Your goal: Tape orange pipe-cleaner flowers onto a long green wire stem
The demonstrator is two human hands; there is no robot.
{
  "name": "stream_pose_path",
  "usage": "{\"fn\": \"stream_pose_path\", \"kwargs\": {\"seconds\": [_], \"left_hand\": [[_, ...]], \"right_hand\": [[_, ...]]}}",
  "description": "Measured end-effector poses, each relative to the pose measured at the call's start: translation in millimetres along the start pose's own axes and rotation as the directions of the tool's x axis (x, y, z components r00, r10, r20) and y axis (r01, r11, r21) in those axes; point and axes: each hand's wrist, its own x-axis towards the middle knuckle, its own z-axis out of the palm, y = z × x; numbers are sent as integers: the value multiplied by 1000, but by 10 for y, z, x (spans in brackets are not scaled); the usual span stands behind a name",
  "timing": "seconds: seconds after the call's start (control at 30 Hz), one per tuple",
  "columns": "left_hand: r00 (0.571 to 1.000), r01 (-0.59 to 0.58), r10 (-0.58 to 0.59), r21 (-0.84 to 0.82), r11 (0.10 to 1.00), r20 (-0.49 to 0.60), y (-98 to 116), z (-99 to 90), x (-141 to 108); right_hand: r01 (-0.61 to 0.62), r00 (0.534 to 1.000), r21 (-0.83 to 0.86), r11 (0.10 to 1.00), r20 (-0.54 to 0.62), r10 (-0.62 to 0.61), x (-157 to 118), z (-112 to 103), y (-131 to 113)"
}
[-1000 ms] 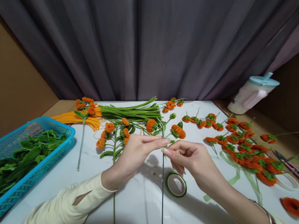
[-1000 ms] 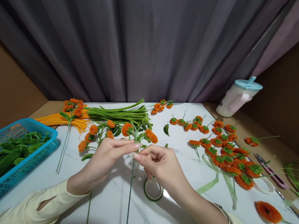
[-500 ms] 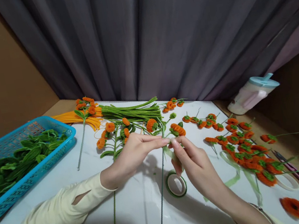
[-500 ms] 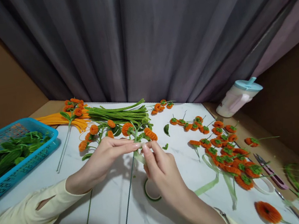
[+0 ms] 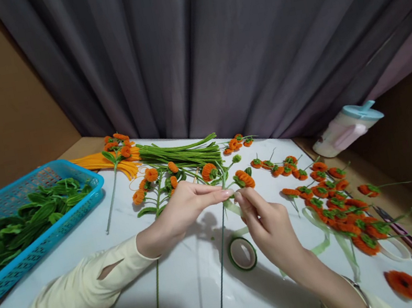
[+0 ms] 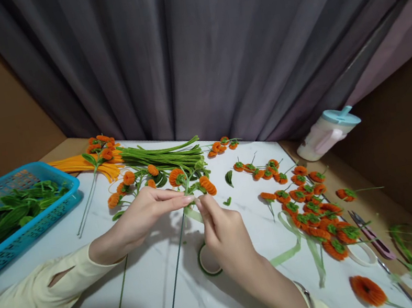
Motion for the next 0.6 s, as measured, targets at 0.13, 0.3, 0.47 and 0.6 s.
{"fn": "stream_pose_path", "kwargs": {"seconds": [0.13, 0.3, 0.47, 0.6], "left_hand": [[1000, 17, -16, 17, 1000, -23, 23, 4, 7], [1000, -28, 28, 51, 998, 3, 31, 2, 0], [1000, -16, 19, 113, 993, -21, 40, -9, -4], [999, -52, 53, 135, 989, 1, 20, -19, -13]], "right_hand": [[-198, 979, 240, 950, 88, 182, 25, -23, -51], [-415, 908, 519, 748, 282, 308, 69, -47, -120], [-500, 866, 506, 703, 316, 389, 68, -70, -156], [-470, 882, 481, 740, 277, 380, 73, -120, -203]]}}
